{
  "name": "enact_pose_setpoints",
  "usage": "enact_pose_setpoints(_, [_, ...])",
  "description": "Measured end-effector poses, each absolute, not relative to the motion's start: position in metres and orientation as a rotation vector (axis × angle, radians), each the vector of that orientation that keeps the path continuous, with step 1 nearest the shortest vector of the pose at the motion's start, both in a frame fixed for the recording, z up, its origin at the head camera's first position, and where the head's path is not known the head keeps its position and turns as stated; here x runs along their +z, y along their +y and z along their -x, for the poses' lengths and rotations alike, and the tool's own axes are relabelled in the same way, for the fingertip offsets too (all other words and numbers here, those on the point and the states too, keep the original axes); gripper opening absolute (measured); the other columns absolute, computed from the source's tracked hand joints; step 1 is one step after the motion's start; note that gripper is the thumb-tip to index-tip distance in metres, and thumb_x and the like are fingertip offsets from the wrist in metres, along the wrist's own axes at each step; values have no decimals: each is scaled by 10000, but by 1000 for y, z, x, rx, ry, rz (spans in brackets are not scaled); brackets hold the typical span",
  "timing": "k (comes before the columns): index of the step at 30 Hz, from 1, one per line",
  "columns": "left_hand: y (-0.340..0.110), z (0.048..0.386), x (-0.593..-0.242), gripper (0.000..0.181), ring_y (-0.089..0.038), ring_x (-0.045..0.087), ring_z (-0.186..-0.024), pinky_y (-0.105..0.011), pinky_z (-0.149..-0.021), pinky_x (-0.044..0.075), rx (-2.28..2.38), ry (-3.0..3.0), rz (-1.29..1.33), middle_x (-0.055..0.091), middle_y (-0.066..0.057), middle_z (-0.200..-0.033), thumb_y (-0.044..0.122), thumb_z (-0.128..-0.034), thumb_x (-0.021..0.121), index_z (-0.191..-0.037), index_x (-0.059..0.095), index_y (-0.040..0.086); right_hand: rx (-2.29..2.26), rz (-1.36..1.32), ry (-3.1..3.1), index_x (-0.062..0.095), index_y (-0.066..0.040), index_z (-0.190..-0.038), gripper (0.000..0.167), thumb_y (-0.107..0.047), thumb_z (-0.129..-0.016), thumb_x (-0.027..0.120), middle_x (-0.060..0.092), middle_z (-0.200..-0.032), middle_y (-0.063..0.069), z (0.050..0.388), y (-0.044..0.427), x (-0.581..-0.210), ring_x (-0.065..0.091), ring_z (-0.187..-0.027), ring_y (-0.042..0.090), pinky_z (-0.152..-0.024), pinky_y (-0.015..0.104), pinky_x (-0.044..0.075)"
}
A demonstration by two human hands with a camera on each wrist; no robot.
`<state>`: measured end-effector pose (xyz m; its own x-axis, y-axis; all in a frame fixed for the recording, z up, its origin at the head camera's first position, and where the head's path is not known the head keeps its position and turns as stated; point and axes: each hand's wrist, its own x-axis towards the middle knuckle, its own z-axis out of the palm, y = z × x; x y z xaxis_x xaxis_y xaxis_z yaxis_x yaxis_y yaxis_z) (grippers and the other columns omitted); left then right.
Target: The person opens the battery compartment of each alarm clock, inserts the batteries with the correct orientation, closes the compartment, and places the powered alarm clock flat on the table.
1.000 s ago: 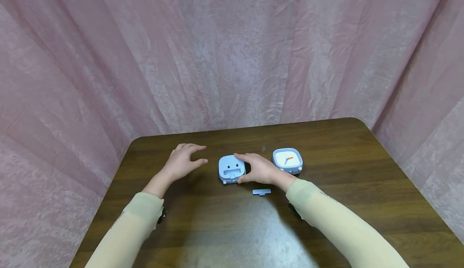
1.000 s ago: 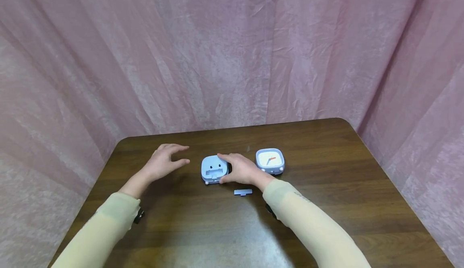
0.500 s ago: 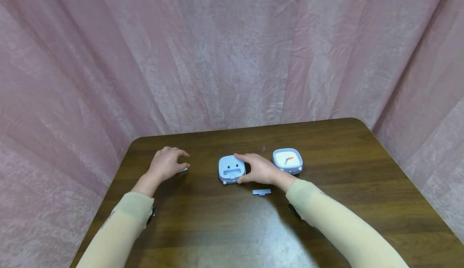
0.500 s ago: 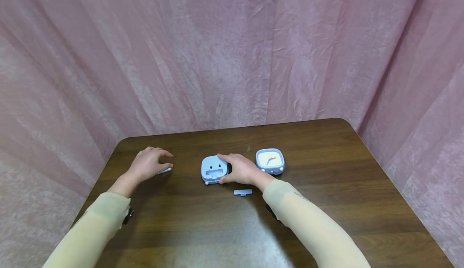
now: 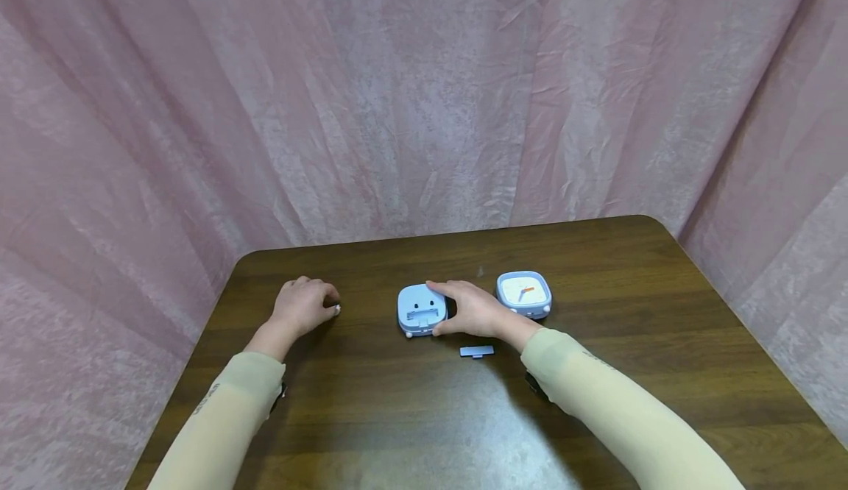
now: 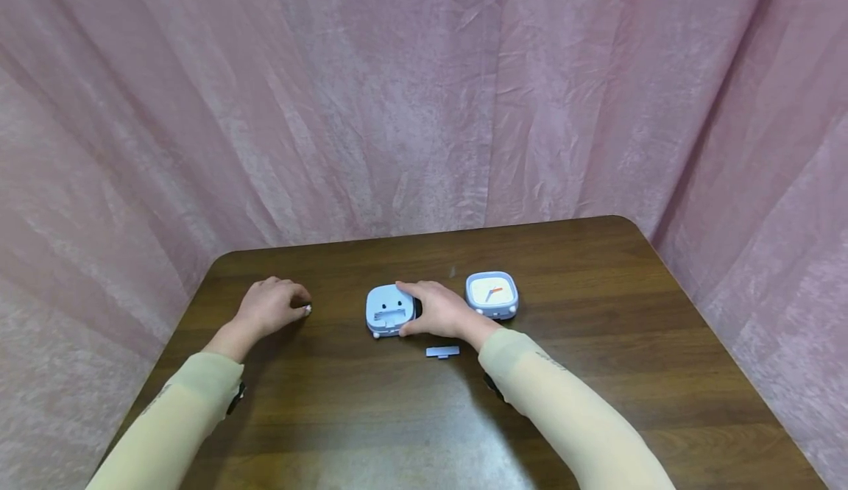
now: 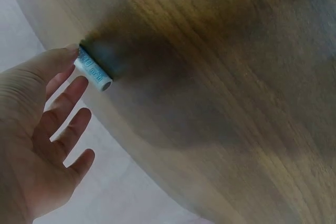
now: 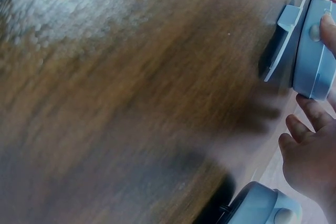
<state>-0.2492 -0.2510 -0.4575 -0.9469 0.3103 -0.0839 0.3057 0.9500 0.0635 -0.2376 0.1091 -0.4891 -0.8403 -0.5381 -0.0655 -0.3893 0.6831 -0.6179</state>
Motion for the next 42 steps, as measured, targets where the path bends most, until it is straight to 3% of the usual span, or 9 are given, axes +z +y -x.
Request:
enact_pose_setpoints(22, [-250,253,-463,161,-302,593,-1003,-566,-954,416,82,2990,-493,722,-3,-1027,250,-940,752,-1072,776,162,-889,730,2657,380,-259,-1603,917,-462,-839,845,416,-1582,94,237,109,-489,353,-1463,285,-1144,489,336])
enact_pose_setpoints(42, [-251,255,-464,88,-300,610,-1005,-560,-935,430,50,2978,-526,710,22,-986,239,-948,743,-1008,771,181,-892,729,2651,369,-279,-1605,920,-465,-840,843,413,-1585,83,237,109,-489,354,-1463,276,-1143,480,340])
